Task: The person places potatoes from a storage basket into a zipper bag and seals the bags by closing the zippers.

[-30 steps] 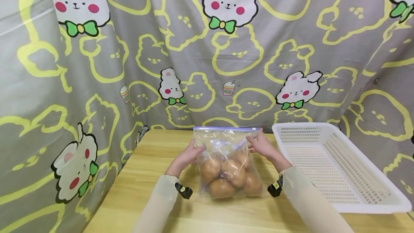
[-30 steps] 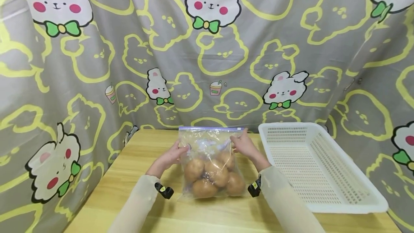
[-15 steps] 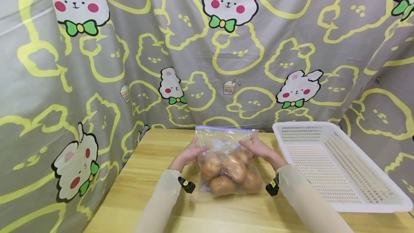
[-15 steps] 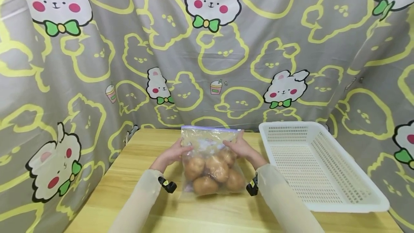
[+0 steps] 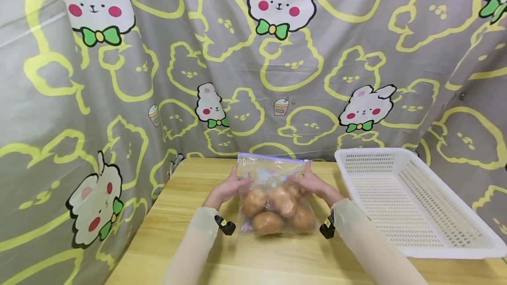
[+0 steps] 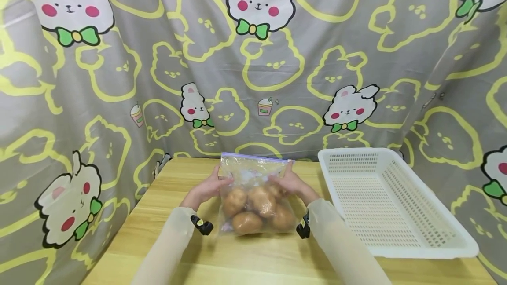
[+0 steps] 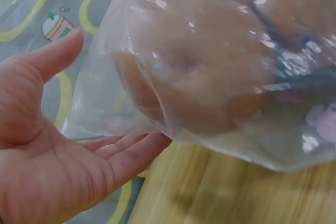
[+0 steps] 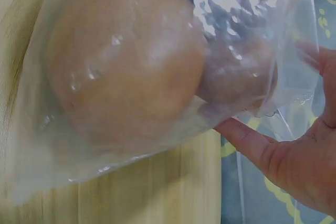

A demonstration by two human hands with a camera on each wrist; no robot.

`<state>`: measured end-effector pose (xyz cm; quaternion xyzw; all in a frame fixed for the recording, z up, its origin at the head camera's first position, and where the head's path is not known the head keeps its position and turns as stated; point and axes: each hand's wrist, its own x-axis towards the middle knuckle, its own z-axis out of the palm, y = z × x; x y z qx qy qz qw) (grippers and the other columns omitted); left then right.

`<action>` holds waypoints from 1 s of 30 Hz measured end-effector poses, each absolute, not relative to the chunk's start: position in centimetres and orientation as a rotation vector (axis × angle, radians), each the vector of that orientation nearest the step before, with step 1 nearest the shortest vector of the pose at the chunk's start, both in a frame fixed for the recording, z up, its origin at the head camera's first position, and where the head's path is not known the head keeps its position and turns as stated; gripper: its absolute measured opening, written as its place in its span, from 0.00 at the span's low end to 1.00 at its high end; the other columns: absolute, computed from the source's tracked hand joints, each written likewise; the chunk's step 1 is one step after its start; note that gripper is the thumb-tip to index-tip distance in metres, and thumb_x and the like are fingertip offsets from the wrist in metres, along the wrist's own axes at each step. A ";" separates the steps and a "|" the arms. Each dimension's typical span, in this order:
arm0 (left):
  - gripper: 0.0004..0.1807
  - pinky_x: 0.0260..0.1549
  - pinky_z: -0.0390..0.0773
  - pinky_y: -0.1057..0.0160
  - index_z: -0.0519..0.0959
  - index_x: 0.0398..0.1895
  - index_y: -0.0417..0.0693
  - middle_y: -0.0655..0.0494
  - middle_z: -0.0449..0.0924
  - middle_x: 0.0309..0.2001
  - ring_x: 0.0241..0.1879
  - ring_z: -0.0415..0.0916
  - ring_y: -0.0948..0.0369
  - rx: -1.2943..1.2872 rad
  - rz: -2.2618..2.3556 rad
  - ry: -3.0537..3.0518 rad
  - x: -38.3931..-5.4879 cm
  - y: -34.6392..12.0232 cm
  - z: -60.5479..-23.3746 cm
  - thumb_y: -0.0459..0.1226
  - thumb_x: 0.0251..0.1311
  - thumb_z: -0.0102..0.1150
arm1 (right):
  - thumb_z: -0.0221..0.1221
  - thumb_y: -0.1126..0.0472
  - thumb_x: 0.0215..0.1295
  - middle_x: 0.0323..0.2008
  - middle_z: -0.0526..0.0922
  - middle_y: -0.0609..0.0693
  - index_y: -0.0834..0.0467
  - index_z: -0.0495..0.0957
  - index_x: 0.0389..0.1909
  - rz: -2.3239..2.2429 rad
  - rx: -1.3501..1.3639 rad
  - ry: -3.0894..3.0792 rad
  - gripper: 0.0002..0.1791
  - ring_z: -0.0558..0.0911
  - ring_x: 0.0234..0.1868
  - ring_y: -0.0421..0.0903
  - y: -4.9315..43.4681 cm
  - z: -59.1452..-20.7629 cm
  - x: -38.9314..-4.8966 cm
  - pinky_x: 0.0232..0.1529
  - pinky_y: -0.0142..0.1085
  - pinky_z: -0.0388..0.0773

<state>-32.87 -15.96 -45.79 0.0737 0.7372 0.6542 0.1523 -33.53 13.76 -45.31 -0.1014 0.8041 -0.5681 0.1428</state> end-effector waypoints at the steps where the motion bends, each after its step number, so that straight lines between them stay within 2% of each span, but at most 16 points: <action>1: 0.56 0.51 0.75 0.49 0.22 0.72 0.52 0.28 0.66 0.57 0.56 0.70 0.42 0.227 1.868 2.107 -32.8 -16.0 -45.9 0.36 0.60 0.59 | 0.56 0.52 0.67 0.60 0.49 0.85 0.66 0.08 0.62 -1.644 -0.281 2.318 0.61 0.81 0.29 0.53 13.7 -45.4 -33.6 0.29 0.45 0.83; 5: 0.58 0.47 0.77 0.49 0.20 0.71 0.54 0.26 0.61 0.60 0.55 0.70 0.42 0.263 1.843 2.096 -32.6 -15.9 -46.3 0.36 0.59 0.60 | 0.54 0.50 0.68 0.62 0.49 0.83 0.68 0.09 0.62 -1.633 -0.252 2.323 0.59 0.78 0.45 0.60 13.8 -45.8 -33.7 0.33 0.43 0.83; 8: 0.57 0.45 0.78 0.48 0.21 0.72 0.55 0.25 0.60 0.60 0.55 0.70 0.41 0.268 1.844 2.105 -32.7 -15.6 -46.4 0.36 0.60 0.59 | 0.52 0.47 0.68 0.63 0.48 0.82 0.70 0.10 0.62 -1.600 -0.251 2.353 0.59 0.74 0.52 0.62 14.0 -46.1 -33.8 0.38 0.42 0.82; 15: 0.56 0.43 0.79 0.48 0.22 0.72 0.55 0.27 0.62 0.60 0.51 0.73 0.41 0.226 1.817 2.137 -33.5 -15.3 -46.3 0.37 0.60 0.59 | 0.49 0.45 0.70 0.60 0.56 0.83 0.73 0.12 0.62 -1.518 -0.308 2.398 0.57 0.78 0.39 0.58 14.3 -46.4 -34.5 0.51 0.45 0.76; 17: 0.57 0.44 0.79 0.48 0.21 0.72 0.54 0.26 0.61 0.60 0.52 0.73 0.42 0.207 1.815 2.122 -33.6 -15.3 -46.3 0.38 0.61 0.59 | 0.49 0.44 0.70 0.61 0.53 0.82 0.73 0.13 0.62 -1.515 -0.296 2.387 0.57 0.77 0.43 0.54 14.4 -46.6 -34.7 0.53 0.46 0.74; 20: 0.55 0.46 0.78 0.47 0.21 0.72 0.54 0.26 0.59 0.62 0.54 0.71 0.40 0.191 1.830 2.079 -33.6 -15.4 -46.4 0.38 0.62 0.57 | 0.48 0.44 0.70 0.61 0.54 0.81 0.73 0.13 0.63 -1.513 -0.288 2.384 0.57 0.78 0.38 0.56 14.6 -46.7 -34.9 0.53 0.45 0.74; 26: 0.54 0.49 0.74 0.42 0.21 0.72 0.49 0.24 0.47 0.66 0.61 0.60 0.35 0.168 1.778 2.106 -33.3 -15.9 -45.9 0.44 0.64 0.55 | 0.47 0.45 0.71 0.62 0.51 0.81 0.75 0.21 0.66 -1.431 -0.230 2.502 0.53 0.80 0.44 0.61 14.7 -46.1 -34.7 0.48 0.46 0.78; 27: 0.54 0.50 0.74 0.42 0.20 0.71 0.48 0.24 0.46 0.67 0.61 0.60 0.35 0.150 1.754 2.128 -33.2 -16.0 -45.7 0.46 0.65 0.54 | 0.46 0.44 0.71 0.62 0.51 0.81 0.75 0.23 0.66 -1.384 -0.221 2.541 0.52 0.79 0.44 0.62 14.7 -45.8 -34.5 0.49 0.47 0.77; 30: 0.52 0.49 0.73 0.41 0.21 0.72 0.45 0.24 0.47 0.66 0.61 0.61 0.35 0.098 1.672 2.234 -32.7 -16.4 -45.1 0.50 0.66 0.50 | 0.45 0.44 0.71 0.63 0.50 0.81 0.78 0.28 0.67 -1.224 -0.238 2.683 0.50 0.71 0.55 0.69 14.6 -44.9 -34.0 0.59 0.52 0.68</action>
